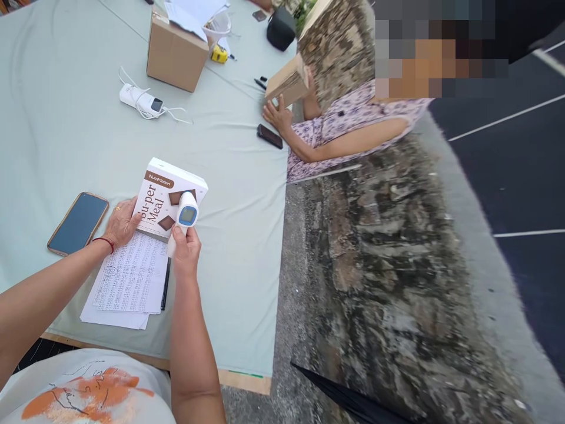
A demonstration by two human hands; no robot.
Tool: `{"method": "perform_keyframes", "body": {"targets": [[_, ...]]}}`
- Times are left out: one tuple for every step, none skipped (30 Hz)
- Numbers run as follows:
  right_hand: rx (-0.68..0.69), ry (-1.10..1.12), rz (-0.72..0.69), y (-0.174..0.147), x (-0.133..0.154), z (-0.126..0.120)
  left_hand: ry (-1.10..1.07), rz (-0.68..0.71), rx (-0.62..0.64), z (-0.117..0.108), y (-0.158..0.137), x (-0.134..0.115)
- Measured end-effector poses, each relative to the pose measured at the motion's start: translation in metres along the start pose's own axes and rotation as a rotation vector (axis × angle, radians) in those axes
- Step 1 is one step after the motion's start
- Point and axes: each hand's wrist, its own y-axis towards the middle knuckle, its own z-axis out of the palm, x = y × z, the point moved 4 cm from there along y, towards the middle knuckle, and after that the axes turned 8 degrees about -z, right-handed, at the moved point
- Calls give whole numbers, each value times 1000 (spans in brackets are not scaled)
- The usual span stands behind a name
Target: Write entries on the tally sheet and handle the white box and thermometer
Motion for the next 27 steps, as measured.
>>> {"method": "perform_keyframes", "body": {"targets": [[1, -5, -1, 0, -1, 0, 0, 1, -1, 0, 0, 0], [2, -12, -4, -1, -1, 0, -2, 2, -3, 0, 0, 1], [4, -18, -7, -1, -1, 0, -3, 3, -5, 0, 0, 1], [6, -23, -9, -1, -2, 0, -3, 4, -8, 0, 0, 1], [9, -24, -7, -1, -2, 1, -2, 6, -10, 1, 0, 2], [9, -21, -3, -1, -2, 1, -1, 8, -12, 1, 0, 2], [7, -12, 6, 0, -1, 1, 1, 9, -13, 1, 0, 2], [5, 3, 16, 0, -1, 1, 4, 9, -13, 2, 1, 3], [3, 22, 26, 0, -1, 1, 8, 8, -12, 2, 1, 3], [2, 42, 35, 0, 0, 1, 12, 6, -13, 3, 1, 3], [3, 59, 44, -1, 1, 1, 17, 4, -13, 3, 1, 3], [3, 71, 51, -1, 1, 1, 22, 1, -15, 3, 1, 3], [2, 79, 57, -1, 1, 2, 26, -3, -17, 3, 1, 3], [-2, 84, 63, -2, 1, 2, 29, -4, -18, 3, 0, 3], [-5, 90, 68, -2, 0, 2, 30, -4, -18, 3, 0, 3], [-8, 98, 72, -2, 0, 2, 29, -1, -16, 2, 0, 3], [-10, 107, 73, -2, -1, 2, 27, 3, -11, 2, 0, 3], [-10, 114, 74, -3, -2, 2, 24, 8, -7, 2, 0, 3], [-9, 119, 73, -3, -3, 2, 19, 13, -4, 3, 0, 3], [-8, 122, 74, -3, -3, 2, 15, 16, -1, 3, 0, 3], [-8, 122, 76, -3, -4, 2, 10, 19, 1, 3, 0, 3], [-8, 118, 79, -4, -5, 2, 5, 21, 2, 3, 0, 4], [-9, 111, 83, -4, -5, 2, 2, 24, 2, 4, 1, 4], [-12, 102, 86, -4, -5, 2, -2, 26, 1, 4, 1, 5], [-16, 95, 89, -4, -5, 3, -5, 28, 1, 4, 1, 5], [-20, 91, 91, -4, -5, 3, -6, 27, -1, 5, 1, 6], [-24, 94, 93, -3, -5, 3, -7, 25, -2, 5, 1, 6]]}}
